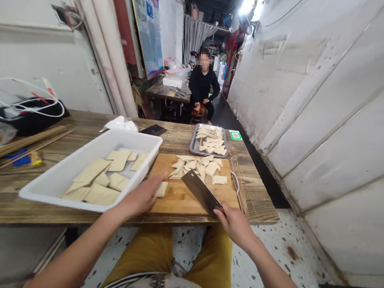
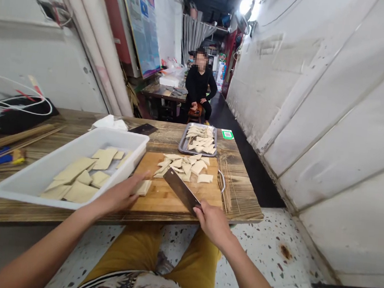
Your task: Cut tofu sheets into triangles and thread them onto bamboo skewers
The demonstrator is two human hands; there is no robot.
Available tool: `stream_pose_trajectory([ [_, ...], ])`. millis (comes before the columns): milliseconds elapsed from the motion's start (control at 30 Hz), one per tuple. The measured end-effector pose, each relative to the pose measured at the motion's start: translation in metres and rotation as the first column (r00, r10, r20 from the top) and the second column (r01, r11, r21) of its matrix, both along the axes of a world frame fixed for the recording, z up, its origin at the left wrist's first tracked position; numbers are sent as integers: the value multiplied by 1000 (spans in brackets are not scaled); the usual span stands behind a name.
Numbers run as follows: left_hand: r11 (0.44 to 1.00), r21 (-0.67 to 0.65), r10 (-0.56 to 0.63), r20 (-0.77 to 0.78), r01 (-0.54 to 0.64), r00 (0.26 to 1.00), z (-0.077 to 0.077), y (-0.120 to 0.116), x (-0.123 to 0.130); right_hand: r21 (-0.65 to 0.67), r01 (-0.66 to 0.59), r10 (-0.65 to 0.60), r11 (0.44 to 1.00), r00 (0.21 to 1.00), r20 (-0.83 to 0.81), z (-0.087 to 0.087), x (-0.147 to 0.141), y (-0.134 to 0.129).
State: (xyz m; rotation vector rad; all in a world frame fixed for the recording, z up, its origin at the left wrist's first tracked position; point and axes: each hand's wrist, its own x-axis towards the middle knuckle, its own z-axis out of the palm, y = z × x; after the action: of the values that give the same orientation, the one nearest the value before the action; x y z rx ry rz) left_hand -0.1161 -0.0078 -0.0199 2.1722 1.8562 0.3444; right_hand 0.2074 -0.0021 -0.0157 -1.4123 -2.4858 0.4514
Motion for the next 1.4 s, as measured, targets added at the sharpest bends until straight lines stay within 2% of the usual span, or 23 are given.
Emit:
stream_pose_trajectory([
  [100,995,-99,-7,-7,7,1000,10,9,-1,-20,13,-14,1000,1000,-11,-3,-1,-1],
  [200,995,-83,45,-54,-49,998,13,10,6,-37,35,-35,999,999,3,-1,-3,-2],
  [333,992,95,98,-106,-88,990,1,1,39,-15,42,-40,999,992,121,9,-11,-4],
  [467,934,346,131,-113,-85,985,-13,-10,67,40,17,-29,999,951,308,27,-20,-8],
  [533,924,378,85,-70,-52,994,-17,-13,64,58,1,-24,998,920,390,36,-23,-12],
  [633,918,381,-121,14,106,993,-21,-15,42,58,-28,-1,998,894,448,44,-23,-20],
  [733,860,466,-256,46,206,966,-28,-16,20,61,-40,5,997,871,491,46,-22,-28],
  [867,757,584,-366,7,293,931,-39,-16,12,90,-67,6,994,835,550,45,-22,-35],
  [933,726,616,-384,-8,307,923,-41,-16,13,93,-70,6,993,830,558,46,-22,-34],
  [1167,696,655,-368,-25,294,929,-35,-17,19,75,-90,33,993,829,558,56,-22,-25],
  [1300,655,706,-344,-40,271,938,-45,-27,22,82,-84,28,993,847,530,66,-22,-15],
  [1400,632,731,-335,-41,257,941,-55,-37,25,81,-164,103,983,863,495,75,-28,-1],
])
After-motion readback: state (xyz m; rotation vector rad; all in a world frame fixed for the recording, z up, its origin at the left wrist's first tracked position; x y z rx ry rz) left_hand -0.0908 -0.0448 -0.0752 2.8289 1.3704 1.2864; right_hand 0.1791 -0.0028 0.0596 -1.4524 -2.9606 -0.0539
